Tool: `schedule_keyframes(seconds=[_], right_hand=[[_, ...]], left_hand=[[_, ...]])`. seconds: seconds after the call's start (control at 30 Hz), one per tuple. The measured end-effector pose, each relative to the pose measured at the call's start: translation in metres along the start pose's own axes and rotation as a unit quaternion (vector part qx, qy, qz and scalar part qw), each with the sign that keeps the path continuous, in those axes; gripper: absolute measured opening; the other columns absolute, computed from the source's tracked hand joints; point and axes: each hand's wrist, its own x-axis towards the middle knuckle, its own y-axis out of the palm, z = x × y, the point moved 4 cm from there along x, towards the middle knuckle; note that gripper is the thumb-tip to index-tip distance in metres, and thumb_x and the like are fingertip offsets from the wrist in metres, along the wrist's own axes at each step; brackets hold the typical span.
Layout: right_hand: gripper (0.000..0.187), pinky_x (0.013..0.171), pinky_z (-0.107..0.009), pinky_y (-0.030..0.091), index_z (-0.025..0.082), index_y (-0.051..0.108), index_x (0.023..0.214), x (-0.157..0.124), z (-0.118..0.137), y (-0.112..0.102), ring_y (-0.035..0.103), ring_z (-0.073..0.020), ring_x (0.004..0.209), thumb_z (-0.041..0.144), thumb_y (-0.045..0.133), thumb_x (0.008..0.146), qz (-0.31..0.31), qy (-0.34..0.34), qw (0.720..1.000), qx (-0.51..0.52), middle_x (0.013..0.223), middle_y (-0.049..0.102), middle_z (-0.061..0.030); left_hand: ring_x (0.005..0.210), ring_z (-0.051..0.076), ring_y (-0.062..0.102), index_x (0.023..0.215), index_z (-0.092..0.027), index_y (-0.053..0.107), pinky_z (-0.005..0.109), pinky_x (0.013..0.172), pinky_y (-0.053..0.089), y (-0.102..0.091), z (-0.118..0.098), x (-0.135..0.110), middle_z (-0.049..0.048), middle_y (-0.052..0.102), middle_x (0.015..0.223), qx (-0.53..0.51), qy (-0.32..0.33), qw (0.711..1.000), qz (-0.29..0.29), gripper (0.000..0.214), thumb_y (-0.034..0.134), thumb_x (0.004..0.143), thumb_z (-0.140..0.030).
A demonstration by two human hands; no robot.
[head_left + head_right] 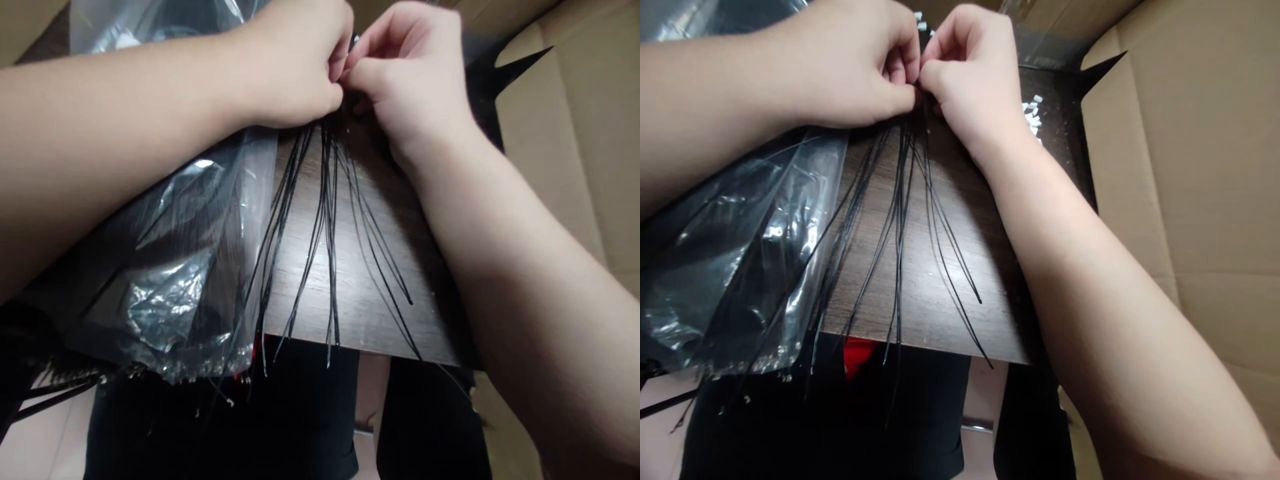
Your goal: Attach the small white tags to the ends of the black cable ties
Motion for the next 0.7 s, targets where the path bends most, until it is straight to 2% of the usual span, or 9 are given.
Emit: schedule_keyframes(seconds=[0.13, 0.33, 0.57, 0.7], right_hand=[[0.036, 0.044, -0.023, 0.033, 0.021, 0.053, 0.058, -0.0010, -0.0001, 0.0005, 0.047, -0.0052, 0.049, -0.013, 0.057, 0.069, -0.002, 0.000, 1.000, 0.012, 0.059, 0.056, 0.0046], [0.036, 0.043, -0.023, 0.034, 0.019, 0.055, 0.058, -0.0012, 0.0001, 0.0006, 0.048, -0.0061, 0.047, -0.016, 0.056, 0.068, -0.001, -0.001, 1.000, 0.027, 0.056, 0.055, 0.0052], [0.034, 0.044, -0.022, 0.034, 0.018, 0.056, 0.060, -0.0009, -0.0005, 0.0009, 0.046, -0.0058, 0.047, -0.014, 0.058, 0.069, 0.000, -0.002, 1.000, 0.027, 0.054, 0.055, 0.0062], [0.039, 0.045, -0.023, 0.034, 0.021, 0.055, 0.057, 0.0002, -0.0025, 0.0017, 0.047, -0.0066, 0.047, -0.017, 0.059, 0.065, -0.003, 0.009, 1.000, 0.012, 0.054, 0.055, 0.0060]], left_hand=[[0.091, 0.031, 0.069, 0.109, -0.006, 0.074, 0.041, 0.079, 0.046, 0.0003, 0.0016, -0.0001, 0.0144, 0.072, 0.092, -0.013, 0.005, 1.000, 0.000, 0.040, 0.052, 0.078, -0.021], [0.092, 0.031, 0.068, 0.107, -0.007, 0.076, 0.043, 0.090, 0.047, -0.0012, 0.0013, 0.0000, 0.0139, 0.072, 0.090, -0.007, 0.012, 1.000, -0.007, 0.041, 0.051, 0.077, -0.020], [0.086, 0.025, 0.064, 0.104, -0.011, 0.075, 0.040, 0.088, 0.046, -0.0019, 0.0013, -0.0011, 0.0111, 0.073, 0.089, -0.005, 0.016, 1.000, -0.012, 0.037, 0.050, 0.078, -0.022], [0.082, 0.023, 0.063, 0.097, -0.016, 0.074, 0.037, 0.085, 0.045, -0.0020, 0.0027, -0.0008, 0.0085, 0.073, 0.087, -0.014, 0.002, 1.000, -0.012, 0.029, 0.053, 0.078, -0.023]])
